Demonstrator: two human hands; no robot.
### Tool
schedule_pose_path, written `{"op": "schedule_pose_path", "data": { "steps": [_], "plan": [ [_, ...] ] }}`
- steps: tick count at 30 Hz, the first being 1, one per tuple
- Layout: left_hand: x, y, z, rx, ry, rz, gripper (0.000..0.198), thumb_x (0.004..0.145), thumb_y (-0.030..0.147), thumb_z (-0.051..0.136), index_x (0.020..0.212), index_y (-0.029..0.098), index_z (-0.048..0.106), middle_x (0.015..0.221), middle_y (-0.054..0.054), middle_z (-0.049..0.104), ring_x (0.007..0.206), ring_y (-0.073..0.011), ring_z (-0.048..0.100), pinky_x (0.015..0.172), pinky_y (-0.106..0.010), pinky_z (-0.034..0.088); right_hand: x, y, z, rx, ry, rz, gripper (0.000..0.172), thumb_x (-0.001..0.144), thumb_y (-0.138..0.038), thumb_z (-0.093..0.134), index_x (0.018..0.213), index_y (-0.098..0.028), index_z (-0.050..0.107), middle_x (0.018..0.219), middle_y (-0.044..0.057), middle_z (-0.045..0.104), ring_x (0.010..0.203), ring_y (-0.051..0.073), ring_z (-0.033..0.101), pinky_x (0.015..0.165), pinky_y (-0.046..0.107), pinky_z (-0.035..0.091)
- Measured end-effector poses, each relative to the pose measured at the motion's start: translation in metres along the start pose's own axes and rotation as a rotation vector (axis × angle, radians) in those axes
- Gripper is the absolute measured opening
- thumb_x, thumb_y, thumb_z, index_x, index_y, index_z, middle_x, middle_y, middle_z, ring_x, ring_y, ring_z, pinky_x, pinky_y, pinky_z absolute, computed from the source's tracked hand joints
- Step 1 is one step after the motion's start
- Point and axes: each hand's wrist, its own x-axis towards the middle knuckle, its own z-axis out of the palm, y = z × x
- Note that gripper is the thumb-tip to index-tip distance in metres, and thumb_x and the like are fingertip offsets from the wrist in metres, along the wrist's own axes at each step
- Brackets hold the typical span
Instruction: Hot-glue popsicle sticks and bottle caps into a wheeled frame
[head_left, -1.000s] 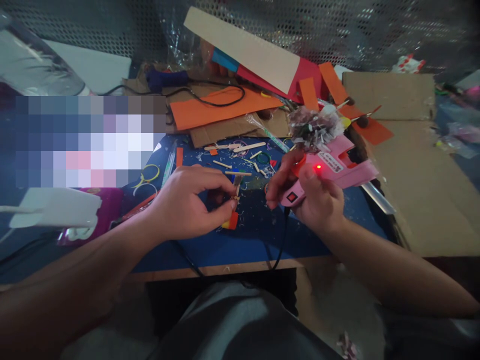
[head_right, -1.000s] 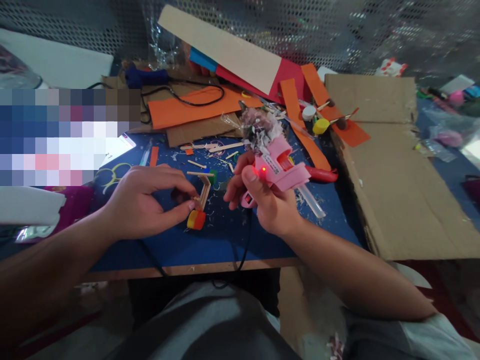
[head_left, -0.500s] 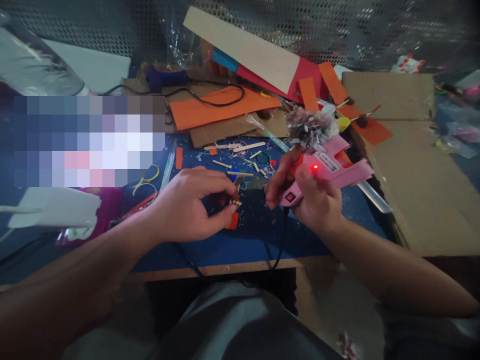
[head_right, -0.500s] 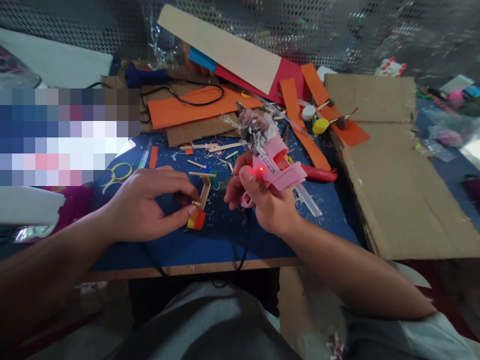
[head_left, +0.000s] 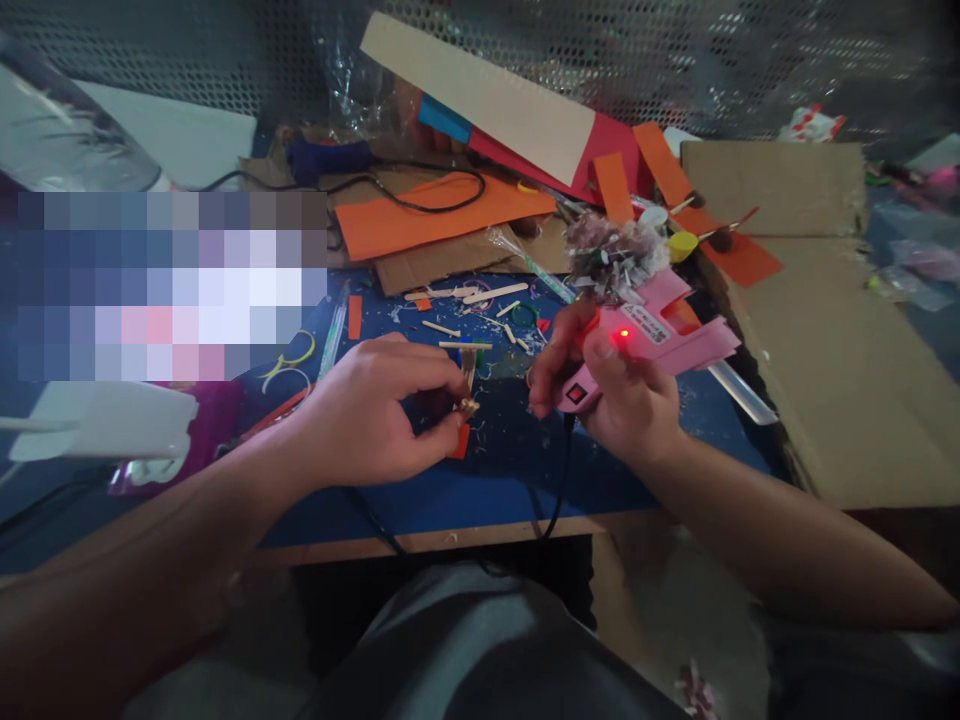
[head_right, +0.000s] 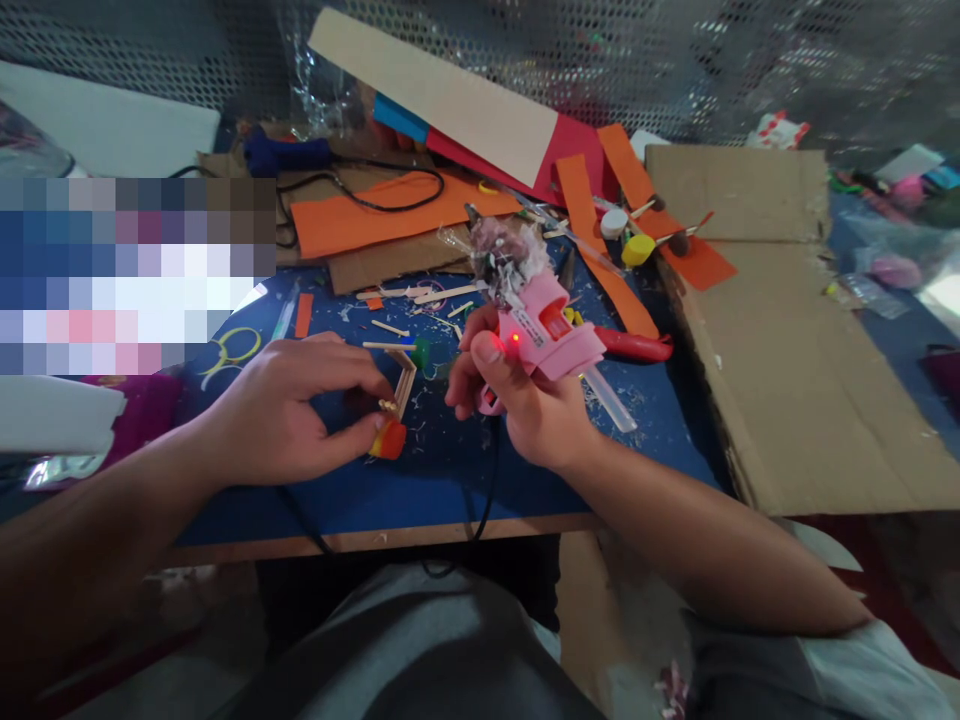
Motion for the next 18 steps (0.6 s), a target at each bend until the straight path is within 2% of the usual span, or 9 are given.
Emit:
{"op": "schedule_pose_path", "data": {
  "steps": [5,18],
  "plan": [
    [0.0006,-0.0004,0.0,0.004,0.011,-0.004,0.008,0.091,0.021,0.065,0.084,0.022,0.069,0.075,0.005,0.071,0.068,-0.0118,0.062,0.078,-0.03,0.046,0.0009,-0.0016,0.0012,-0.014,0.005,0.025,0.046,0.095,-0.072,0.074,0.097,-0.028,0.06,0.066,-0.003,0.072,0.052,0.018,0.066,0.05,0.033,0.045],
    [0.0021,0.0012,-0.001,0.028,0.02,-0.005,0.013,0.09,0.021,0.064,0.076,0.021,0.064,0.066,0.005,0.064,0.063,-0.0113,0.057,0.074,-0.029,0.044,0.0024,-0.0028,0.0021,0.011,0.004,0.009,0.042,0.096,-0.067,0.076,0.096,-0.027,0.061,0.065,-0.003,0.071,0.051,0.016,0.065,0.048,0.029,0.046]
  ]
}}
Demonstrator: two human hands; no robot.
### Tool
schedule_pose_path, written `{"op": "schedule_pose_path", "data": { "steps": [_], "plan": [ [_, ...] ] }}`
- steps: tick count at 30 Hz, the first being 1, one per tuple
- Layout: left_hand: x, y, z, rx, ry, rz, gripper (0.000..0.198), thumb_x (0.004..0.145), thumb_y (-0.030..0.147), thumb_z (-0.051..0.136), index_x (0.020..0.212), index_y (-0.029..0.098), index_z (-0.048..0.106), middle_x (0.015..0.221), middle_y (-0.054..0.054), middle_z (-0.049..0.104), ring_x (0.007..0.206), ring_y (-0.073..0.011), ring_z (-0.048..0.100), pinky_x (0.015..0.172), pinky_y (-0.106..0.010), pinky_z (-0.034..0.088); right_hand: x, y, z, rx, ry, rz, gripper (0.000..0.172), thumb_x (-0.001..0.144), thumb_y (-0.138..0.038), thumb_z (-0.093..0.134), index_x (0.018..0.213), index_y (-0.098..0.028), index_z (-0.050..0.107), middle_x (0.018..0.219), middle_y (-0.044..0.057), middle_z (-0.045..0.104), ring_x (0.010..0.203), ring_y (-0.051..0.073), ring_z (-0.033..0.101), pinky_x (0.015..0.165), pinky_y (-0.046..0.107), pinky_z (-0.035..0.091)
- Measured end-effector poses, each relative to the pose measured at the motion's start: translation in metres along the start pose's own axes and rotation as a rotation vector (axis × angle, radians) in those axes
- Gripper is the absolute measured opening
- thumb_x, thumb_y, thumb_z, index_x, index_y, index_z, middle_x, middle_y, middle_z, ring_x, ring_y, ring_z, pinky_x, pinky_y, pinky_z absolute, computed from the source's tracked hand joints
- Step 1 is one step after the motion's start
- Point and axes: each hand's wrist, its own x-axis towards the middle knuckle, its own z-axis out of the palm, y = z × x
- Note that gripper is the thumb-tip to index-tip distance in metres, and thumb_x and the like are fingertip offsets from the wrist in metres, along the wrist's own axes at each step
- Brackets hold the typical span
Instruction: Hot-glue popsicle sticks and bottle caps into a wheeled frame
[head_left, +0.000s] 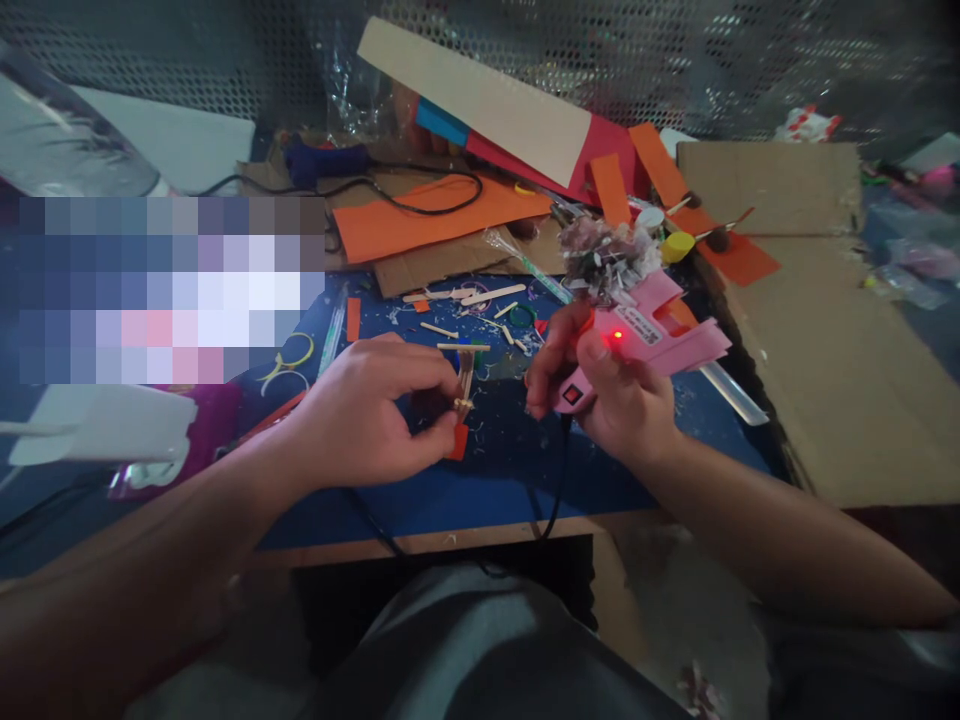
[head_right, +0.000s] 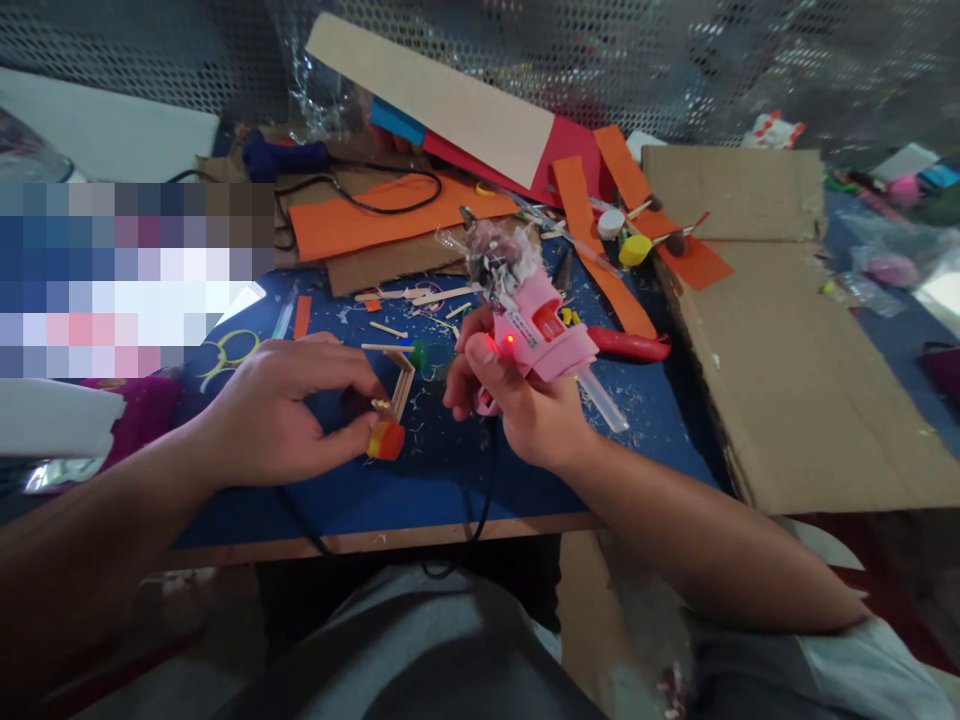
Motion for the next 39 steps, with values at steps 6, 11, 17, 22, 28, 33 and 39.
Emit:
{"op": "schedule_pose_path", "data": {
  "steps": [6,11,17,22,28,33,39],
  "plan": [
    [-0.0008,0.0005,-0.0016,-0.003,-0.012,-0.027,0.011,0.088,0.022,0.064,0.077,0.023,0.066,0.067,0.004,0.066,0.063,-0.0131,0.059,0.074,-0.031,0.045,0.0001,-0.0009,0.0015,0.019,0.001,0.01,0.042,0.094,-0.065,0.079,0.096,-0.027,0.061,0.065,-0.003,0.071,0.051,0.016,0.066,0.048,0.029,0.045],
    [-0.0006,-0.0001,-0.002,-0.02,-0.043,-0.053,0.01,0.088,0.023,0.064,0.079,0.023,0.068,0.067,0.004,0.065,0.064,-0.0131,0.059,0.075,-0.031,0.045,0.0013,-0.0015,0.0024,0.006,0.006,0.007,0.044,0.093,-0.067,0.079,0.096,-0.027,0.061,0.064,-0.003,0.07,0.05,0.016,0.065,0.048,0.029,0.046],
    [-0.0006,-0.0012,0.0001,-0.023,-0.082,-0.041,0.008,0.085,0.02,0.064,0.081,0.022,0.07,0.07,0.005,0.068,0.068,-0.0129,0.061,0.078,-0.03,0.044,0.0,-0.0018,0.0005,-0.028,-0.002,0.046,0.045,0.093,-0.071,0.076,0.094,-0.028,0.061,0.066,-0.002,0.071,0.053,0.019,0.065,0.051,0.034,0.047],
    [-0.0007,-0.0015,0.0,-0.007,-0.093,-0.054,0.009,0.084,0.019,0.065,0.077,0.022,0.067,0.068,0.005,0.065,0.066,-0.0124,0.059,0.075,-0.03,0.043,-0.0006,-0.0015,0.0007,-0.023,-0.009,0.03,0.045,0.094,-0.071,0.075,0.095,-0.029,0.06,0.066,-0.001,0.071,0.052,0.019,0.064,0.05,0.034,0.045],
    [0.0,-0.0025,-0.0002,0.004,-0.102,-0.044,0.008,0.084,0.019,0.065,0.077,0.022,0.067,0.069,0.005,0.067,0.067,-0.0132,0.06,0.075,-0.03,0.044,-0.0004,-0.0013,0.0012,-0.034,0.008,0.049,0.047,0.092,-0.073,0.076,0.094,-0.029,0.06,0.066,-0.002,0.069,0.052,0.019,0.063,0.05,0.034,0.046],
    [0.0002,-0.0026,-0.0001,0.019,-0.105,-0.055,0.009,0.084,0.02,0.065,0.076,0.022,0.068,0.068,0.005,0.068,0.067,-0.0135,0.061,0.076,-0.029,0.045,-0.0004,-0.0011,0.002,-0.034,0.0,0.028,0.045,0.094,-0.071,0.075,0.094,-0.028,0.061,0.065,-0.002,0.068,0.052,0.018,0.063,0.049,0.032,0.044],
    [-0.001,-0.002,0.001,0.018,-0.066,-0.05,0.008,0.084,0.022,0.066,0.077,0.022,0.068,0.067,0.005,0.066,0.064,-0.0129,0.06,0.072,-0.031,0.047,-0.0015,0.0008,-0.0001,-0.056,0.002,0.036,0.048,0.092,-0.072,0.077,0.097,-0.027,0.06,0.067,-0.003,0.068,0.054,0.017,0.063,0.05,0.031,0.047]
  ]
}}
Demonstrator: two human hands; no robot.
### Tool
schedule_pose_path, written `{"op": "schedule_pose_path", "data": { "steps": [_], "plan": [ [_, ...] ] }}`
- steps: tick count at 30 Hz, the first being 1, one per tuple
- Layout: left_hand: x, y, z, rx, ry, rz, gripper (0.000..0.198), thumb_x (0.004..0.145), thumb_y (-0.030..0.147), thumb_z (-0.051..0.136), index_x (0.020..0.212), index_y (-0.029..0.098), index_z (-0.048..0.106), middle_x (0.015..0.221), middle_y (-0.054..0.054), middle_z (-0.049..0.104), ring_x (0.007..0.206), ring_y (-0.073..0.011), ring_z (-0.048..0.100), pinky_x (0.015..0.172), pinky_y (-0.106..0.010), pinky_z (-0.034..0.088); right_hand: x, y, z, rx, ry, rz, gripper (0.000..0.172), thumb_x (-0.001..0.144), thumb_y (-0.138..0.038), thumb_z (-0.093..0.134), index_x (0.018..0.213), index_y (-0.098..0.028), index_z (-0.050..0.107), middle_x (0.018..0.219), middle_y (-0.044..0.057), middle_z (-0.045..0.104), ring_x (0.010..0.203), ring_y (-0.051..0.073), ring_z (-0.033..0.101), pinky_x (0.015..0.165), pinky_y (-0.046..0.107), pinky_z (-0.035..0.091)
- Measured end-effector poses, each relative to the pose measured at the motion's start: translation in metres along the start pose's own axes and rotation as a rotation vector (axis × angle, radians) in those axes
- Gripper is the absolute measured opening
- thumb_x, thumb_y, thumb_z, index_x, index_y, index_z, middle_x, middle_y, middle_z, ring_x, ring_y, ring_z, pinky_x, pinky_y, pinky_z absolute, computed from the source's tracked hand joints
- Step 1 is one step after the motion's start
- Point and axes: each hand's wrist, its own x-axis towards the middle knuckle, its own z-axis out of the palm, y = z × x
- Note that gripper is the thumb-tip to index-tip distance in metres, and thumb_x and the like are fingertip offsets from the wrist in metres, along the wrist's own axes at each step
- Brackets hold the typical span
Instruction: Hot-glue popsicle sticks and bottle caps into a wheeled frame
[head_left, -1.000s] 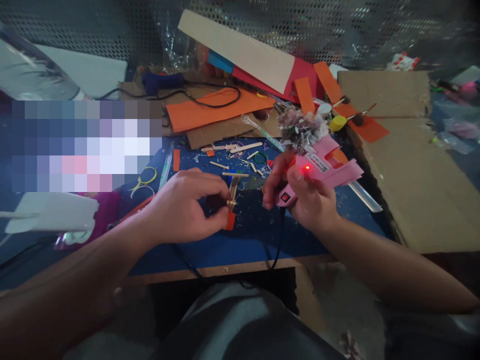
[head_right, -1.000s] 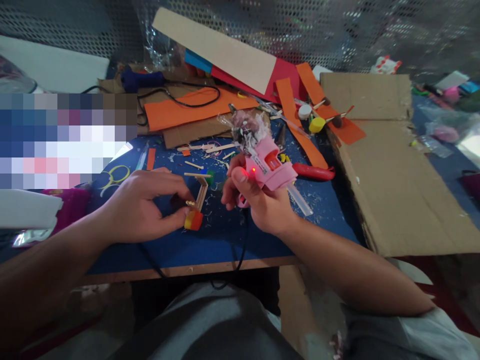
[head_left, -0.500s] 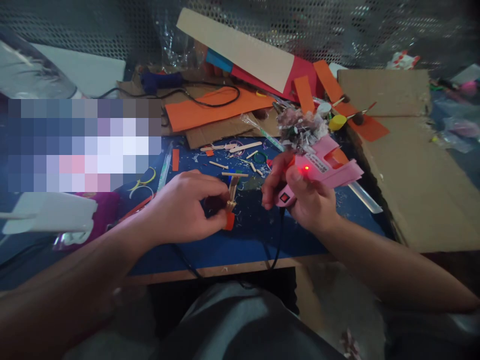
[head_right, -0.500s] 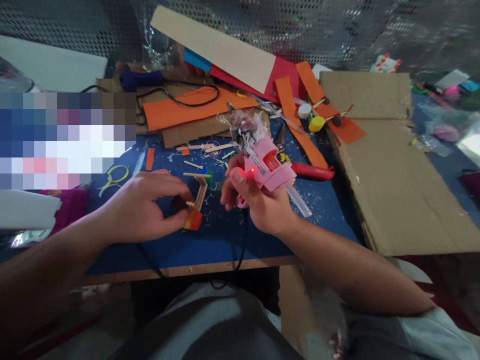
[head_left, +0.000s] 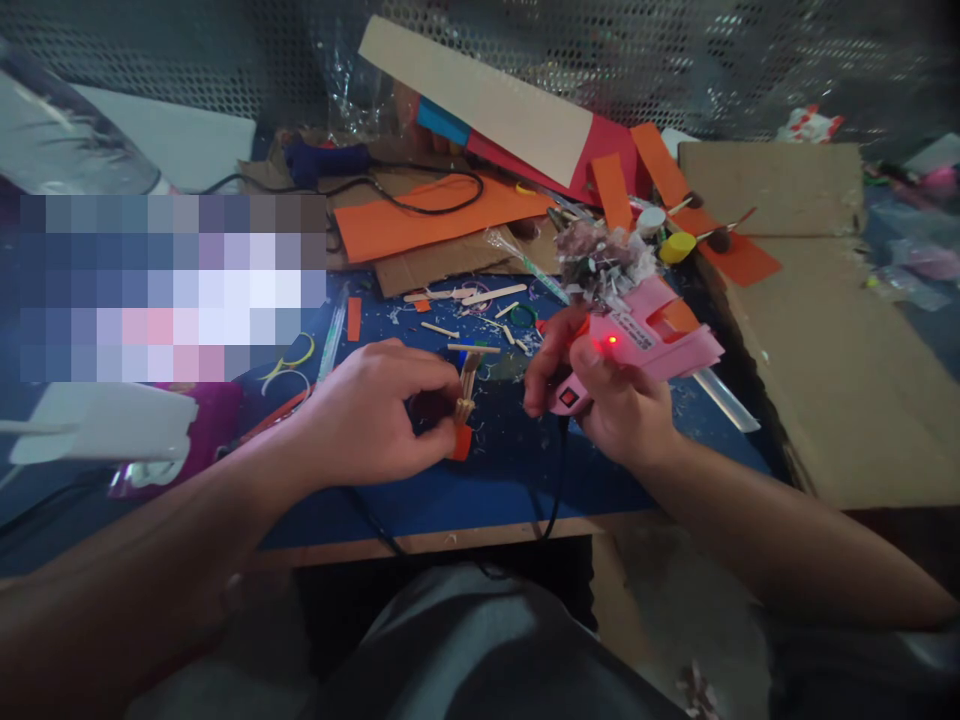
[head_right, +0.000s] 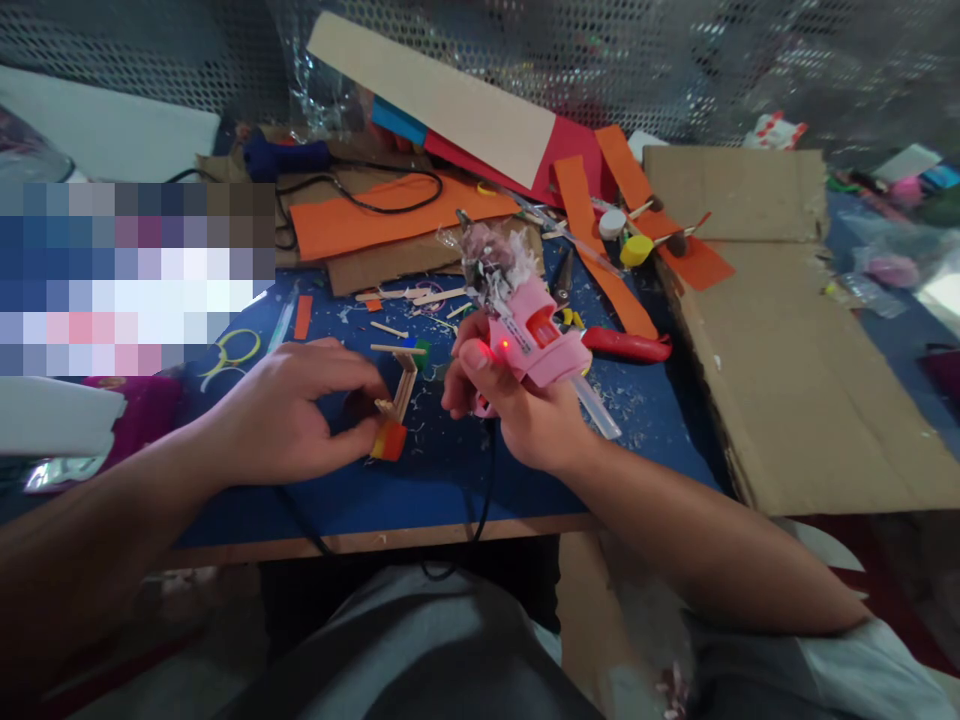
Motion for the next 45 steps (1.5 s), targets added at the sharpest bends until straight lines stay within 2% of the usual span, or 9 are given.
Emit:
{"op": "schedule_pose_path", "data": {
  "steps": [5,9,14,16,24,30,34,40,45],
  "plan": [
    [0.0,0.002,-0.005,-0.077,0.223,0.008,0.006,0.09,0.02,0.065,0.084,0.022,0.066,0.074,0.002,0.07,0.064,-0.0131,0.061,0.064,-0.03,0.051,-0.001,0.001,0.0,0.017,-0.022,0.0,0.044,0.096,-0.07,0.073,0.099,-0.028,0.06,0.07,-0.002,0.07,0.059,0.017,0.067,0.055,0.031,0.051],
    [0.001,0.0,-0.006,-0.035,0.391,0.026,0.004,0.096,0.024,0.065,0.094,0.021,0.067,0.099,-0.008,0.072,0.091,-0.022,0.07,0.082,-0.041,0.058,0.001,-0.001,0.003,-0.047,-0.031,0.024,0.054,0.092,-0.08,0.07,0.097,-0.027,0.059,0.068,-0.001,0.071,0.059,0.018,0.069,0.054,0.032,0.052],
    [0.002,-0.002,0.002,-0.049,0.238,-0.014,0.005,0.096,0.024,0.066,0.097,0.023,0.071,0.134,-0.011,0.073,0.129,-0.0278,0.071,0.112,-0.048,0.057,0.005,-0.006,0.007,-0.073,-0.02,0.068,0.061,0.087,-0.084,0.073,0.098,-0.026,0.056,0.067,-0.003,0.07,0.056,0.017,0.07,0.054,0.03,0.057],
    [0.002,-0.002,0.003,-0.054,0.2,-0.008,0.007,0.096,0.023,0.066,0.098,0.023,0.072,0.129,-0.009,0.076,0.123,-0.0254,0.074,0.109,-0.044,0.059,0.006,-0.006,0.008,-0.076,-0.021,0.094,0.061,0.084,-0.082,0.078,0.097,-0.026,0.056,0.069,-0.003,0.07,0.056,0.017,0.071,0.055,0.031,0.06],
    [0.002,-0.001,0.002,-0.003,0.316,0.088,0.008,0.096,0.019,0.067,0.099,0.017,0.075,0.103,-0.008,0.081,0.098,-0.0207,0.078,0.09,-0.035,0.062,0.004,0.005,0.009,-0.074,-0.017,0.136,0.051,0.085,-0.068,0.087,0.098,-0.025,0.063,0.085,0.002,0.081,0.067,0.018,0.078,0.058,0.03,0.065],
    [0.001,0.002,0.0,0.006,0.39,0.054,0.009,0.098,0.021,0.067,0.099,0.022,0.076,0.104,-0.007,0.081,0.099,-0.0214,0.078,0.093,-0.038,0.063,0.002,0.008,0.008,-0.08,-0.006,0.145,0.049,0.083,-0.06,0.092,0.097,-0.024,0.061,0.084,0.0,0.078,0.059,0.014,0.073,0.058,0.029,0.065],
    [0.001,0.004,-0.001,-0.036,0.429,0.034,0.009,0.098,0.022,0.068,0.098,0.021,0.077,0.107,-0.008,0.082,0.098,-0.0218,0.078,0.09,-0.038,0.065,0.002,0.015,0.008,-0.02,0.005,0.141,0.05,0.079,-0.054,0.097,0.098,-0.025,0.06,0.085,-0.003,0.073,0.068,0.014,0.074,0.063,0.03,0.068],
    [0.002,0.0,0.004,-0.144,0.474,0.215,0.01,0.091,0.016,0.075,0.099,0.021,0.079,0.103,-0.005,0.081,0.094,-0.019,0.079,0.087,-0.032,0.065,0.003,0.018,0.007,-0.057,-0.019,0.142,0.048,0.08,-0.05,0.096,0.098,-0.026,0.058,0.09,0.0,0.075,0.072,0.018,0.074,0.072,0.037,0.069],
    [0.002,0.001,0.006,-0.18,0.409,0.254,0.012,0.091,0.013,0.075,0.1,0.021,0.078,0.106,-0.006,0.081,0.096,-0.018,0.08,0.09,-0.03,0.066,0.006,0.015,0.004,-0.072,-0.04,0.141,0.056,0.07,-0.044,0.104,0.099,-0.027,0.059,0.099,0.002,0.078,0.071,0.018,0.073,0.07,0.038,0.068]
  ]
}}
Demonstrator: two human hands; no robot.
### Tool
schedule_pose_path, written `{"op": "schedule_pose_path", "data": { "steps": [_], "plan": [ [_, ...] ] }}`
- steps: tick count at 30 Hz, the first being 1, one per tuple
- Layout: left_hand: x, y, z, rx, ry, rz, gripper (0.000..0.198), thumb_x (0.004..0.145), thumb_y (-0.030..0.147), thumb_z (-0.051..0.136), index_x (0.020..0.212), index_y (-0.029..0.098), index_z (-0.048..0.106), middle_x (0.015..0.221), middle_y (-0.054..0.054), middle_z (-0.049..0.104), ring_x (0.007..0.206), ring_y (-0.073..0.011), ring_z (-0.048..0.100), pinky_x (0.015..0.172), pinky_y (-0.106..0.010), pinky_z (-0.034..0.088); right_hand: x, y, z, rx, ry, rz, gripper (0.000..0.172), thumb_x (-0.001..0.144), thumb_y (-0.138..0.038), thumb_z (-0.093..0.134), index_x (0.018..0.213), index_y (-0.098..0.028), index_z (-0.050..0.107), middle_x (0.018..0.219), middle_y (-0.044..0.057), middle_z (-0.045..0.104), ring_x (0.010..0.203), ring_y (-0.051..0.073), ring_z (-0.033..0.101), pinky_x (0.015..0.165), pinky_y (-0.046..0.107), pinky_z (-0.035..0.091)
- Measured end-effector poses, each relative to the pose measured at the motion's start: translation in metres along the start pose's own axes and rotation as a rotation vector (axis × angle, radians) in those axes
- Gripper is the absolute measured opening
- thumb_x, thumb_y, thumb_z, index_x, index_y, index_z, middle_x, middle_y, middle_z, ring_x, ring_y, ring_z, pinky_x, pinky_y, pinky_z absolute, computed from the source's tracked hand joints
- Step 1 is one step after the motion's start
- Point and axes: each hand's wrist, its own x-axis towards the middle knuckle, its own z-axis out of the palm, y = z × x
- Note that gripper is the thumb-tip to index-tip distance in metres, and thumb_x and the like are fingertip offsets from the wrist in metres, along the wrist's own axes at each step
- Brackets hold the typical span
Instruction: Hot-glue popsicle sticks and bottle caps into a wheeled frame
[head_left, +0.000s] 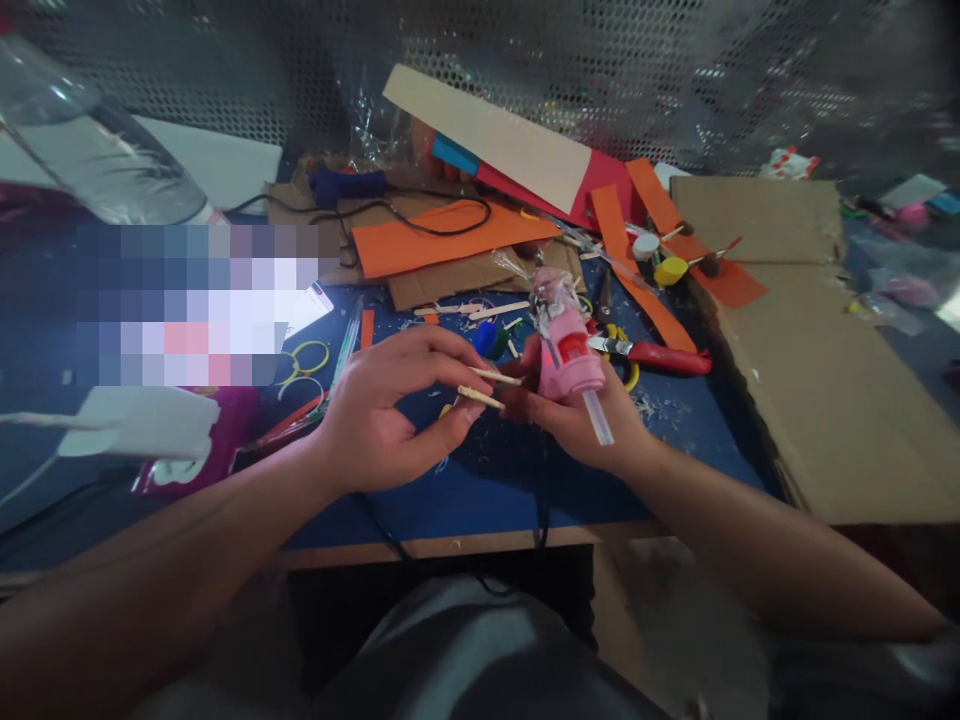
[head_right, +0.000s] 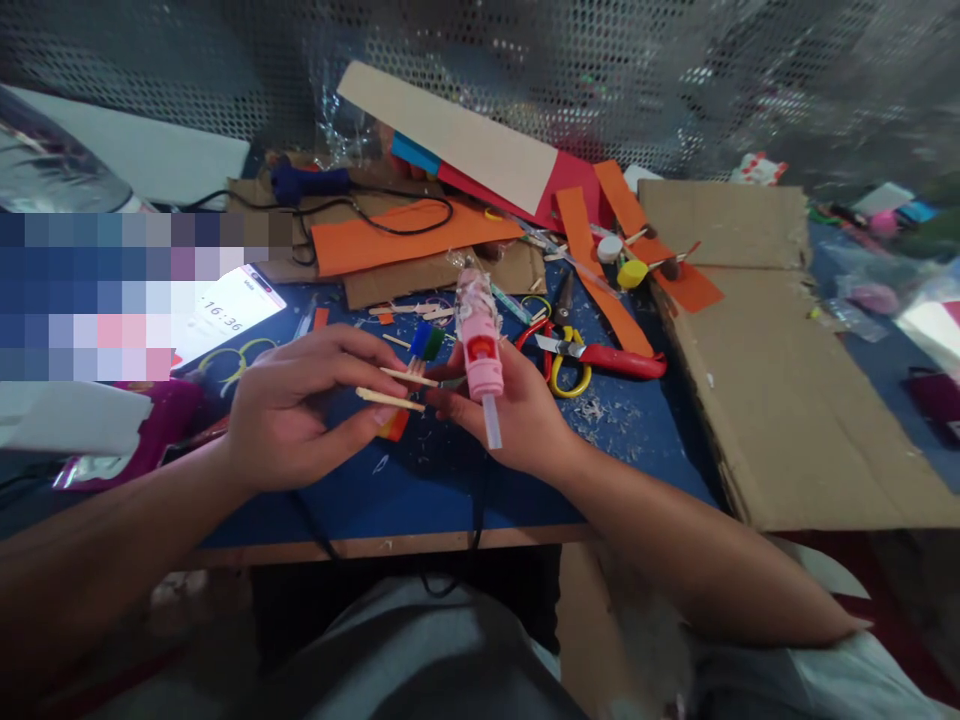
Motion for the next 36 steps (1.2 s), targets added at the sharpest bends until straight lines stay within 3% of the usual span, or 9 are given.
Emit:
{"op": "schedule_pose_path", "data": {
  "steps": [7,10,13,18,21,25,28,32,36],
  "plan": [
    [0.001,0.004,-0.003,-0.079,-0.162,0.025,0.015,0.093,0.01,0.071,0.102,0.021,0.077,0.12,-0.009,0.084,0.112,-0.0187,0.082,0.1,-0.026,0.065,-0.001,-0.003,0.003,0.07,0.025,-0.02,0.053,0.07,-0.042,0.104,0.095,-0.027,0.06,0.081,-0.004,0.068,0.067,0.018,0.07,0.068,0.038,0.068],
    [0.002,0.004,-0.005,-0.093,-0.183,0.041,0.015,0.093,0.01,0.07,0.103,0.02,0.076,0.126,-0.01,0.083,0.117,-0.0178,0.082,0.101,-0.022,0.064,-0.002,-0.004,0.005,0.077,0.07,-0.062,0.051,0.074,-0.047,0.101,0.096,-0.026,0.061,0.08,-0.004,0.07,0.065,0.016,0.07,0.063,0.033,0.064],
    [0.002,0.004,-0.007,-0.096,-0.194,0.049,0.016,0.093,0.009,0.07,0.104,0.02,0.075,0.13,-0.011,0.083,0.117,-0.0168,0.082,0.1,-0.02,0.063,-0.003,-0.006,0.003,0.066,0.038,-0.142,0.045,0.082,-0.052,0.095,0.095,-0.026,0.061,0.077,-0.004,0.072,0.064,0.014,0.07,0.063,0.031,0.061],
    [0.002,0.003,-0.007,-0.127,-0.235,0.076,0.016,0.093,0.011,0.069,0.105,0.02,0.074,0.138,-0.012,0.079,0.122,-0.0189,0.079,0.104,-0.024,0.062,-0.005,-0.011,0.001,0.048,-0.019,-0.159,0.041,0.086,-0.051,0.092,0.1,-0.025,0.063,0.074,-0.006,0.07,0.061,0.013,0.067,0.061,0.029,0.059],
    [0.0,0.002,-0.005,-0.114,-0.235,0.084,0.015,0.092,0.012,0.07,0.104,0.02,0.073,0.132,-0.011,0.079,0.116,-0.0184,0.079,0.101,-0.027,0.062,-0.006,-0.015,0.001,0.021,-0.039,-0.15,0.043,0.086,-0.056,0.091,0.099,-0.026,0.063,0.072,-0.006,0.068,0.057,0.013,0.064,0.056,0.029,0.057],
    [-0.002,0.001,-0.004,-0.06,-0.169,0.067,0.016,0.09,0.014,0.07,0.101,0.024,0.075,0.115,-0.007,0.077,0.11,-0.0202,0.073,0.104,-0.038,0.058,-0.007,-0.021,-0.001,-0.111,-0.054,-0.187,0.042,0.082,-0.055,0.094,0.091,-0.025,0.067,0.072,-0.004,0.067,0.058,0.014,0.063,0.056,0.03,0.057],
    [-0.003,0.0,-0.006,0.001,-0.162,0.004,0.015,0.089,0.016,0.071,0.099,0.026,0.077,0.121,-0.008,0.072,0.118,-0.0246,0.068,0.109,-0.046,0.053,-0.008,-0.018,-0.003,-0.037,-0.102,-0.145,0.037,0.086,-0.052,0.092,0.091,-0.023,0.069,0.074,-0.002,0.071,0.055,0.012,0.062,0.051,0.027,0.055],
    [-0.004,-0.002,-0.006,-0.082,-0.273,-0.091,0.015,0.089,0.016,0.072,0.1,0.024,0.078,0.144,-0.012,0.067,0.132,-0.0278,0.067,0.108,-0.044,0.057,-0.008,-0.011,-0.007,0.096,-0.147,-0.068,0.036,0.086,-0.049,0.093,0.097,-0.023,0.07,0.08,0.0,0.075,0.061,0.013,0.068,0.047,0.023,0.055],
    [-0.004,-0.004,-0.004,-0.174,-0.327,-0.113,0.011,0.091,0.017,0.074,0.101,0.022,0.078,0.136,-0.011,0.072,0.12,-0.0234,0.075,0.106,-0.038,0.06,-0.006,-0.01,-0.008,0.141,-0.203,-0.057,0.036,0.085,-0.045,0.094,0.097,-0.022,0.069,0.078,0.0,0.076,0.064,0.014,0.071,0.048,0.021,0.055]
  ]
}}
